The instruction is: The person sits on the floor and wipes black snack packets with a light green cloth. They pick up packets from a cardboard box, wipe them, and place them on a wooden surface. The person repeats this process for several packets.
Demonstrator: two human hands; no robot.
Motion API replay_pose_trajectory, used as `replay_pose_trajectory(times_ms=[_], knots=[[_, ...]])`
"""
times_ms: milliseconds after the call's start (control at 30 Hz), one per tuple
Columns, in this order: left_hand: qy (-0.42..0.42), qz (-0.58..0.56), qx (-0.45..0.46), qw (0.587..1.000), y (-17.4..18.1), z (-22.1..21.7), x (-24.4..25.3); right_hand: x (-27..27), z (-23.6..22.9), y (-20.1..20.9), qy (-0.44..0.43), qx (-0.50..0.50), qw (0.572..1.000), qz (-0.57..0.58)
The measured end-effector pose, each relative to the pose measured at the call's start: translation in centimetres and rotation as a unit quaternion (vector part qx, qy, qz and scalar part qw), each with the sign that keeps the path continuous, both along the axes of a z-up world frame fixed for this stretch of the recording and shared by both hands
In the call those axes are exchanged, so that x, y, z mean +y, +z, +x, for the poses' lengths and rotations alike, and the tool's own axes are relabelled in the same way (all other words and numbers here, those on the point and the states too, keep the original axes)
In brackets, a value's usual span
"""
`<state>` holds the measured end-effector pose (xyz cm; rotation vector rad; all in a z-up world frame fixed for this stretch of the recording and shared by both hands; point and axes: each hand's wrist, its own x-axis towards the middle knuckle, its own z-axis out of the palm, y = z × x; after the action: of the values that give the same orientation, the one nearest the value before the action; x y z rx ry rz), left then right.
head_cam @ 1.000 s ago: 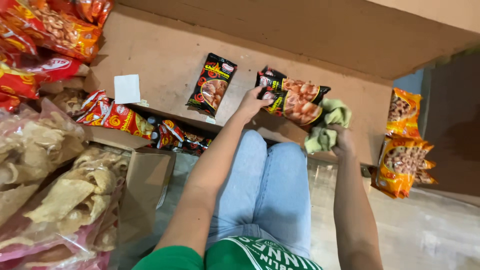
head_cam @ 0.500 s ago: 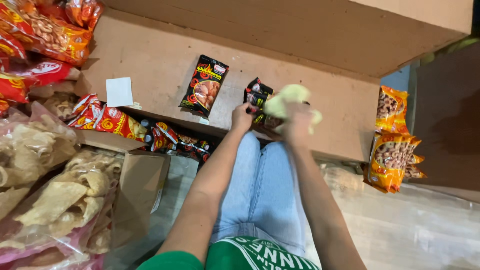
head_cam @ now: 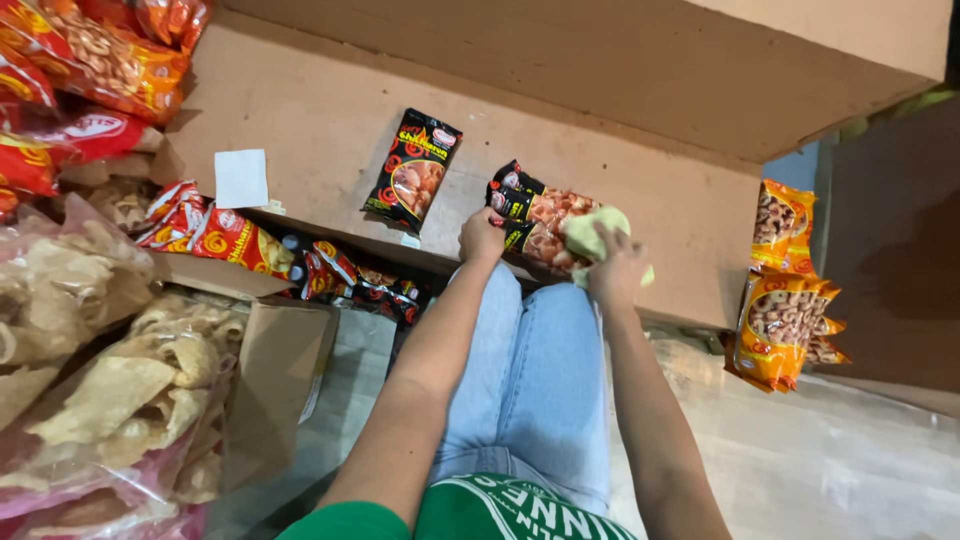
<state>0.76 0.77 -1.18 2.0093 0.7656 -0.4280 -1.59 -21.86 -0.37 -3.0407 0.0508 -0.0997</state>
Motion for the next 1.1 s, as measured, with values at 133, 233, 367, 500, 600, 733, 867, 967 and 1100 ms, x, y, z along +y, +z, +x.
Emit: replay_pose_trajectory(times_ms=[133,233,367,500,600,733,867,967,1100], knots=[[0.005,0.009,-0.014,1.000,1.2,-0.3,0.0,-0.4,2.4,1.1,-0.052,-0.008,0.998,0.037],[-0.004,0.013,0.003,1.000,1.4,-0.6,-0.2,0.8,3.5,1.1,0.051,0.000,0.998,0.030],[0.024,-0.004,0.016,1.000,0.7,0.2,0.4,1.4,3.1,0.4,0.035,0.080,0.996,0.003],[0.032,-0.100,0.059,0.993,2.3,-1.0,0.8,0.3,2.8,-0.8,-0.048,0.099,0.992,0.062],[0.086,-0.188,0.046,0.977,1.7,0.6,1.1,0.5,2.1,-0.6,-0.054,0.093,0.990,0.086],[0.145,-0.294,0.009,0.945,0.3,1.7,0.7,0.1,1.7,0.3,-0.063,0.094,0.986,0.121],[0.182,-0.289,-0.137,0.930,3.3,1.4,0.1,-1.8,2.6,1.2,-0.165,0.036,0.952,0.257],[0.137,-0.218,-0.214,0.942,5.5,1.3,-1.1,-3.3,2.3,3.3,-0.191,-0.072,0.889,0.410],[0.018,-0.108,-0.356,0.928,6.9,0.3,-2.3,-0.3,0.1,9.1,-0.137,-0.101,0.732,0.659]])
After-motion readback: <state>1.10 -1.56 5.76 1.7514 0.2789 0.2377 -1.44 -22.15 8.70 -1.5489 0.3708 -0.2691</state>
